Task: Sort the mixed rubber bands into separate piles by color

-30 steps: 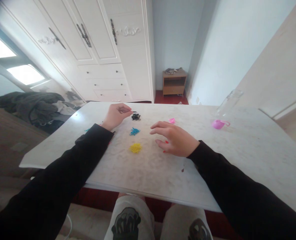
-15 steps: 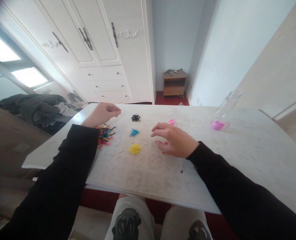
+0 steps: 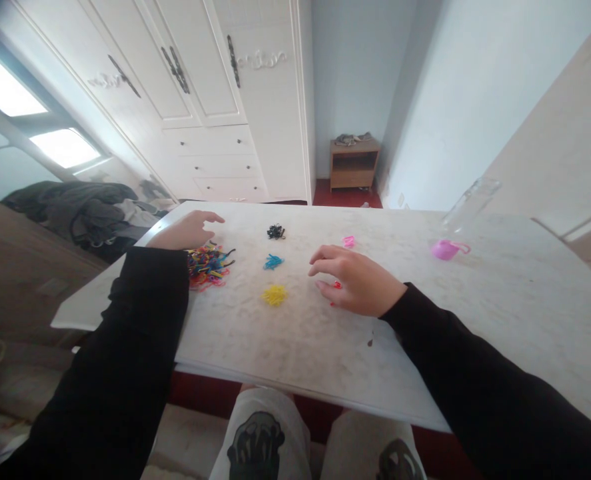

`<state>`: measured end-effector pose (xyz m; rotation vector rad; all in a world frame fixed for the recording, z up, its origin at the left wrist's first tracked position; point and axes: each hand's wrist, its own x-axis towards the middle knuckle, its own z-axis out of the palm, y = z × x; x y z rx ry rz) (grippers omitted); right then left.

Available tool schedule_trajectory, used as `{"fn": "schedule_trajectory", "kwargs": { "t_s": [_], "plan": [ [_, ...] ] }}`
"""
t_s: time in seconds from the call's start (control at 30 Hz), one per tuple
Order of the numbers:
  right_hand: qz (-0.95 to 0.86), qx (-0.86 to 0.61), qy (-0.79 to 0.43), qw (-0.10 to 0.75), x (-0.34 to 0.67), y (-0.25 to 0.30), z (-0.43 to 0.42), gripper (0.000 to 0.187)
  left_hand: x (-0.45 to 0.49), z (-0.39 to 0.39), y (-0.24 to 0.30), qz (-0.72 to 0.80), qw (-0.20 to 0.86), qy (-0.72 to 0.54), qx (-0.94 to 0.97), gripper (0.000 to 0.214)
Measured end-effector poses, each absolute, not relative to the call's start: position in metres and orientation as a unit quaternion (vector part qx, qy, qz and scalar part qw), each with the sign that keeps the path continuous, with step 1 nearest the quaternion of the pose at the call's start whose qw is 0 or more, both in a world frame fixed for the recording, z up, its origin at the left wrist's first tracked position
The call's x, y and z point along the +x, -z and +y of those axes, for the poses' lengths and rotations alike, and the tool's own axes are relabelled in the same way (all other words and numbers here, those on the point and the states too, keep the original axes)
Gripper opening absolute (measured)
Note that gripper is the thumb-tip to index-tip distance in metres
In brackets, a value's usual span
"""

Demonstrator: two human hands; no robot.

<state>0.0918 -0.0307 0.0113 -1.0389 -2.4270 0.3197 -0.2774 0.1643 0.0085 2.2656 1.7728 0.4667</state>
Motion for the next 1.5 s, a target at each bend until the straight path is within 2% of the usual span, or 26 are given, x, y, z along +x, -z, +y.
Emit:
{"fn": "schedule_trajectory", "kwargs": {
  "t_s": [0.57,0.73,1.23,1.5],
  "plan": [
    [-0.887,-0.379,-0.122,0.236,0.092,-0.009,-0.031,0.017,-0.278,0.157,-0.016,0.586,0.168,-0.077,0.789,0.045],
    [-0.884,-0.380,-0.129,0.240,0.092,-0.010,-0.031,0.017,-0.276,0.155,-0.017,0.578,0.175,-0.083,0.793,0.037],
    [-0.887,-0.379,-0.128,0.232,0.092,-0.011,-0.031,0.017,-0.272,0.151,-0.020,0.593,0.194,-0.128,0.771,0.049],
    [-0.888,-0.379,-0.131,0.224,0.092,-0.011,-0.031,0.018,-0.268,0.148,-0.022,0.596,0.180,-0.160,0.766,0.043]
  ]
}}
